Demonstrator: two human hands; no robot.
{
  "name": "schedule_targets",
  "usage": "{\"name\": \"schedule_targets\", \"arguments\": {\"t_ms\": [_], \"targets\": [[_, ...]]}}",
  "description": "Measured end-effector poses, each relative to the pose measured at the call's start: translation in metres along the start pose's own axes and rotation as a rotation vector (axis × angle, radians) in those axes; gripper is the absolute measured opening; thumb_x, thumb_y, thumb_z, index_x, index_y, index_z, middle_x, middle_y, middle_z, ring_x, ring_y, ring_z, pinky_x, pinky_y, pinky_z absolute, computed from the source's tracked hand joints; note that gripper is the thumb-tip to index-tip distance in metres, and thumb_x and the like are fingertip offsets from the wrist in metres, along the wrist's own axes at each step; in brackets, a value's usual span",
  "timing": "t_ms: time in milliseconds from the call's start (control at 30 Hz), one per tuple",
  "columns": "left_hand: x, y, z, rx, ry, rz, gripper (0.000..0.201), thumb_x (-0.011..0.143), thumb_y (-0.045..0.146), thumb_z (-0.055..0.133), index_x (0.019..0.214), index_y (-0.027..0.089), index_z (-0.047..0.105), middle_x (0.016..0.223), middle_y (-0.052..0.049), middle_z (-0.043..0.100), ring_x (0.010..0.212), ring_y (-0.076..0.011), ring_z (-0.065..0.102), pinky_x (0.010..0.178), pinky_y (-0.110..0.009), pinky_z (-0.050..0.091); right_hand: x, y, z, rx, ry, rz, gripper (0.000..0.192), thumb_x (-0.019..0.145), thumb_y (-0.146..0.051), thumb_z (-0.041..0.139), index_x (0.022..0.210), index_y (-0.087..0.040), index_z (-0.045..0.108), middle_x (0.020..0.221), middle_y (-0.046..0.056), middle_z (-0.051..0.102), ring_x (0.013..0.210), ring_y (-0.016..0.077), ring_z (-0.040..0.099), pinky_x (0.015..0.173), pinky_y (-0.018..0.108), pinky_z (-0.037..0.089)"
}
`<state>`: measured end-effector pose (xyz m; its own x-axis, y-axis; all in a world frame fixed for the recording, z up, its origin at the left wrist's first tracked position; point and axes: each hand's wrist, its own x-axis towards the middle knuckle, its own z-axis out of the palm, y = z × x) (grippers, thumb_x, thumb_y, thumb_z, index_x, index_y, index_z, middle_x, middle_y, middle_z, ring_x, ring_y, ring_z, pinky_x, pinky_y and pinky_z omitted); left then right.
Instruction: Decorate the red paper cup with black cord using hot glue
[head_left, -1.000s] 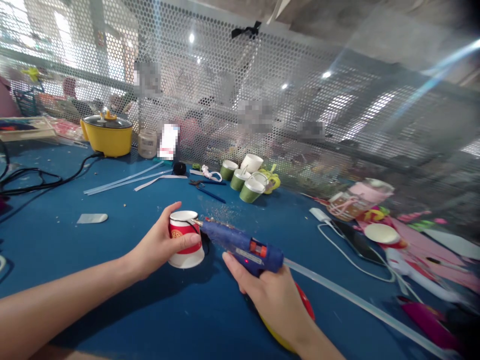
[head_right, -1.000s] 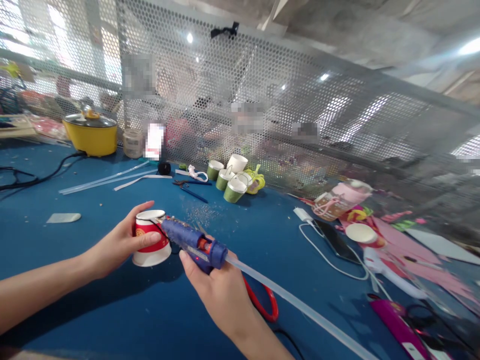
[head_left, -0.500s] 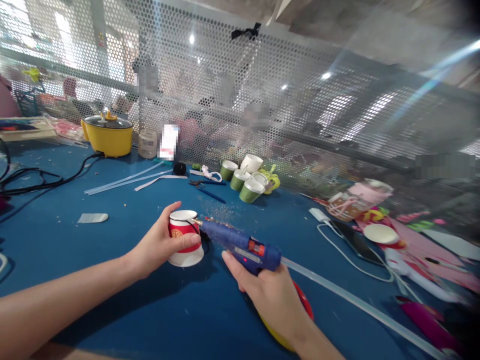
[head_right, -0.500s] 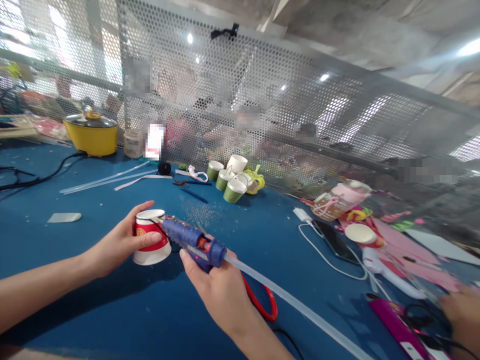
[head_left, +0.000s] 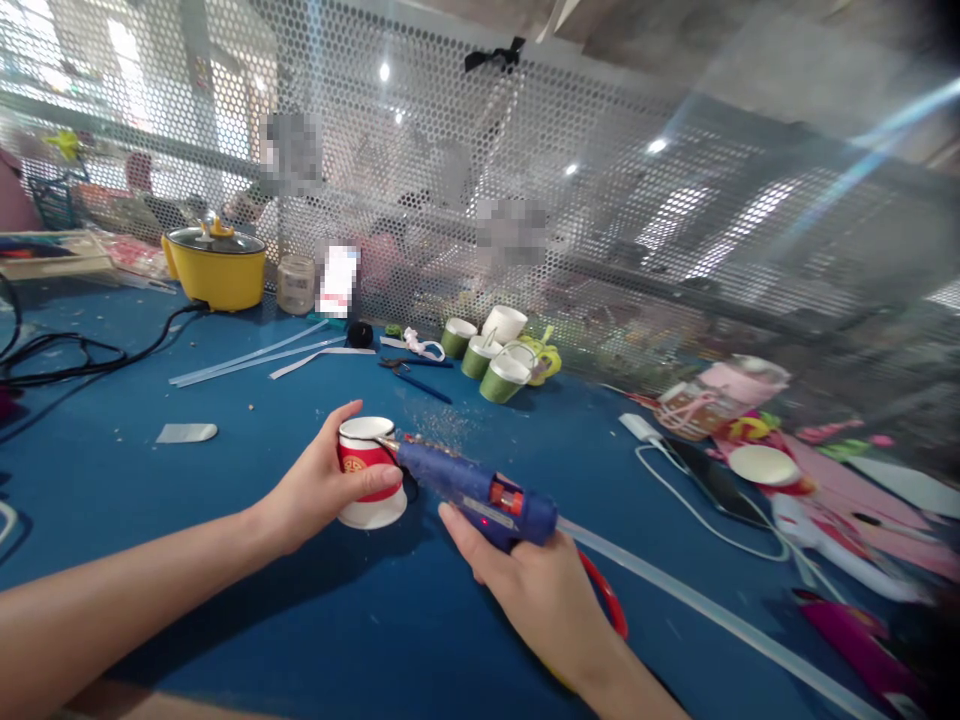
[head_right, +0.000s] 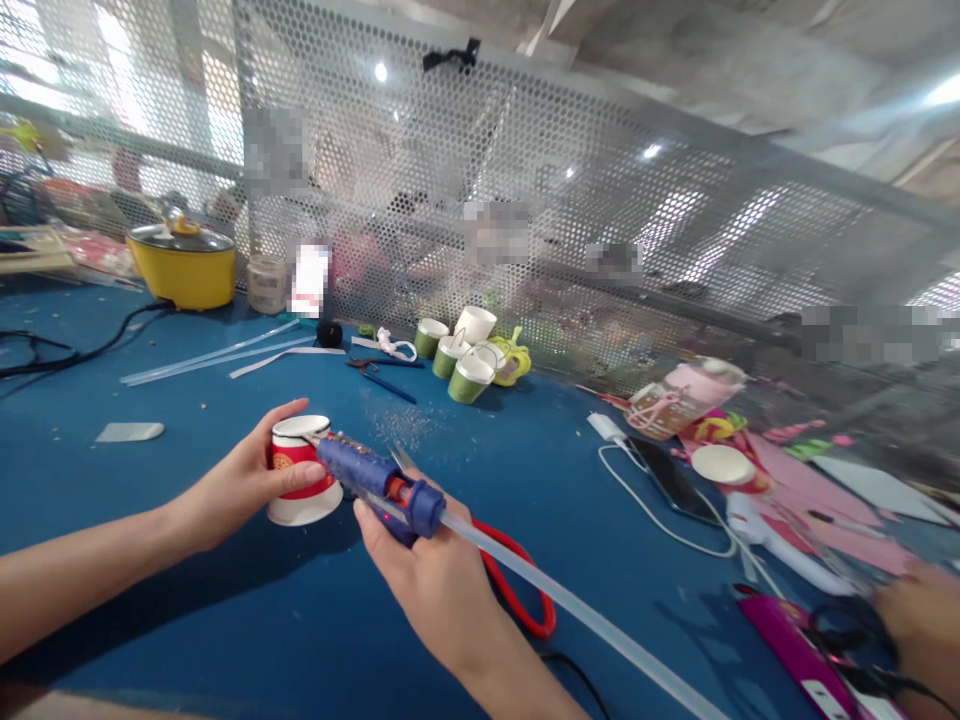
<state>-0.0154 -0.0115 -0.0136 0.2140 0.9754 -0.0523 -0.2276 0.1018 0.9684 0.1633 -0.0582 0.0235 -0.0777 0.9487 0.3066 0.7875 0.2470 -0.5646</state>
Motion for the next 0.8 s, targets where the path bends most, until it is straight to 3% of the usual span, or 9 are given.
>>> {"name": "schedule_targets", "arguments": {"t_ms": [633, 800], "targets": [[0.0003, -0.0008, -0.0006, -0.077, -0.020, -0.031, 0.086, 0.061, 0.030, 0.072, 0.131, 0.020, 0.023, 0.108, -0.010, 0.059, 0.093, -0.0223, 0.058, 0.084, -0.036, 0.043, 0.0019, -0.0005, -0.0028, -0.040, -0.001, -0.068, 0.024, 0.077, -0.037, 0.051, 0.061, -0.023, 0.061, 0.034, -0.004, 0.049, 0.039, 0.0164, 0.055, 0.038, 0.025, 0.043], [-0.0002, 0.0004, -0.0003, -0.095, -0.026, -0.037, 0.086, 0.062, 0.029, 0.072, 0.131, 0.020, 0.022, 0.107, -0.010, 0.058, 0.092, -0.0218, 0.058, 0.083, -0.035, 0.044, 0.0006, -0.0016, -0.0028, -0.029, 0.002, -0.024, 0.023, 0.076, -0.037, 0.053, 0.061, -0.023, 0.061, 0.036, -0.003, 0.051, 0.040, 0.0167, 0.056, 0.040, 0.025, 0.044]]}}
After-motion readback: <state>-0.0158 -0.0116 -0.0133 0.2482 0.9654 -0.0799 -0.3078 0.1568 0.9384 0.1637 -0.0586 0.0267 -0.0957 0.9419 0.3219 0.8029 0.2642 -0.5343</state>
